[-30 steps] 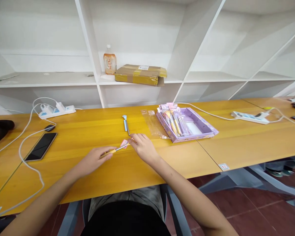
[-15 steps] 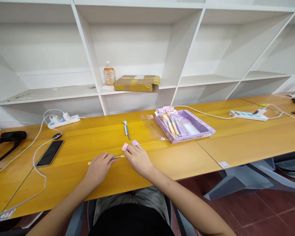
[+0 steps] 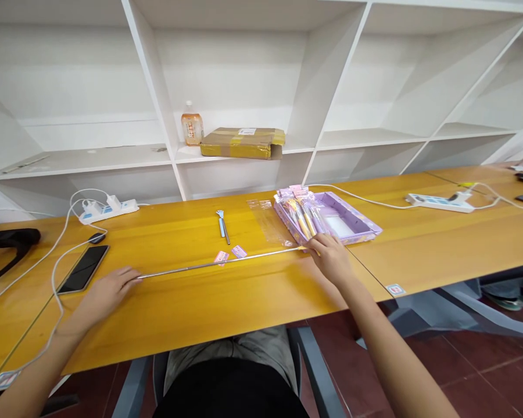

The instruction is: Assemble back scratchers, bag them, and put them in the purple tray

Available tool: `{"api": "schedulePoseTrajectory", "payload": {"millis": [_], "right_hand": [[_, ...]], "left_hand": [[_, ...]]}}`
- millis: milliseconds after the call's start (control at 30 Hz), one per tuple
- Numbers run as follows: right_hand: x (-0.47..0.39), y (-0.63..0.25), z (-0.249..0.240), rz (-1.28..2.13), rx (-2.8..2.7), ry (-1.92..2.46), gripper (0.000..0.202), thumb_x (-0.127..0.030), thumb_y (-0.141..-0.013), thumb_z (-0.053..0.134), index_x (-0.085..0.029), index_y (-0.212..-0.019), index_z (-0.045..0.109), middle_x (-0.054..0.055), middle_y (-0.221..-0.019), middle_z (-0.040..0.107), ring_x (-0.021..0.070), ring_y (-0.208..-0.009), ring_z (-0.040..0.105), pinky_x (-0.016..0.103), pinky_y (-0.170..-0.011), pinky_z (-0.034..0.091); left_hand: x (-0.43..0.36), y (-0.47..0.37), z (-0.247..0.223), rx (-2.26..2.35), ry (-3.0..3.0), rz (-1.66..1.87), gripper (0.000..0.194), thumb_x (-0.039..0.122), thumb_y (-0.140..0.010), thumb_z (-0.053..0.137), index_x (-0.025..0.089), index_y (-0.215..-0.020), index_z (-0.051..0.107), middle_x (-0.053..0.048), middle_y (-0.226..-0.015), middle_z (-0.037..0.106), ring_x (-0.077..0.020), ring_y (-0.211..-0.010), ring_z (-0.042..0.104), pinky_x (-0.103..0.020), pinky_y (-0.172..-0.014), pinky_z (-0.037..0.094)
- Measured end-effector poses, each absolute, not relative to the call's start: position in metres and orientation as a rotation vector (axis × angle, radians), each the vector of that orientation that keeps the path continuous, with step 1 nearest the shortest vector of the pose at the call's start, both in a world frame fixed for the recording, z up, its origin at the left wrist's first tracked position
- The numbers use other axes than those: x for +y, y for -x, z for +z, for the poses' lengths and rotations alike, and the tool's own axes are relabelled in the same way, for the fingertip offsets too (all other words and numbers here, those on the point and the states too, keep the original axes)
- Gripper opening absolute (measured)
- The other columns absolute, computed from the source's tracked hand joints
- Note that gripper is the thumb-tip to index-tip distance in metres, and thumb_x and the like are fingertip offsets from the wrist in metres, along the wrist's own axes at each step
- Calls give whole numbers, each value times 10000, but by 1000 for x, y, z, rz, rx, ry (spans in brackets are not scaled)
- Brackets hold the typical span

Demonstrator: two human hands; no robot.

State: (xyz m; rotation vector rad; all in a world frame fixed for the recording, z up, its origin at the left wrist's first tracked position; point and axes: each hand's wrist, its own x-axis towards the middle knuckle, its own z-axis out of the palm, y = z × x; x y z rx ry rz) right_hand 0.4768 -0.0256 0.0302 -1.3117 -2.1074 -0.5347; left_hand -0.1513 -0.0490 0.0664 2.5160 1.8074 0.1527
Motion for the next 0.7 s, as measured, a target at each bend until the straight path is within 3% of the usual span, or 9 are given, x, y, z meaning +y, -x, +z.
{"api": "schedulePoseTrajectory", "payload": {"millis": [267,500,700], "right_hand": [[-39,-498,5,-341,-2138,1388,170,-274,-1058,544,-213,-957,665,102,-953,679,252,-873,648,355,-762,484],[-50,-498,19,-315,-2107,1370,181,-277,-1073,524,-229,-1034,694,109,-1018,718,269,-925,688,372,-794,519],[-52,-494,21,-327,-2087,1343,158,-291,-1049,576,-227,-1028,719,100,-991,726,267,-910,692,376,-798,528]], "left_hand": [[-65,143,55,1684,-2532,141,384,437,-1103,369,232,-1075,692,-74,-1089,737,-254,-1012,711,-369,-922,506],[-72,128,67,1858,-2589,-75,266,249,-1021,400,214,-994,662,-83,-1005,753,-271,-929,730,-358,-785,463],[-75,119,74,2080,-2469,-271,339,317,-1028,370,206,-937,678,-110,-971,801,-297,-920,765,-354,-737,449]]}}
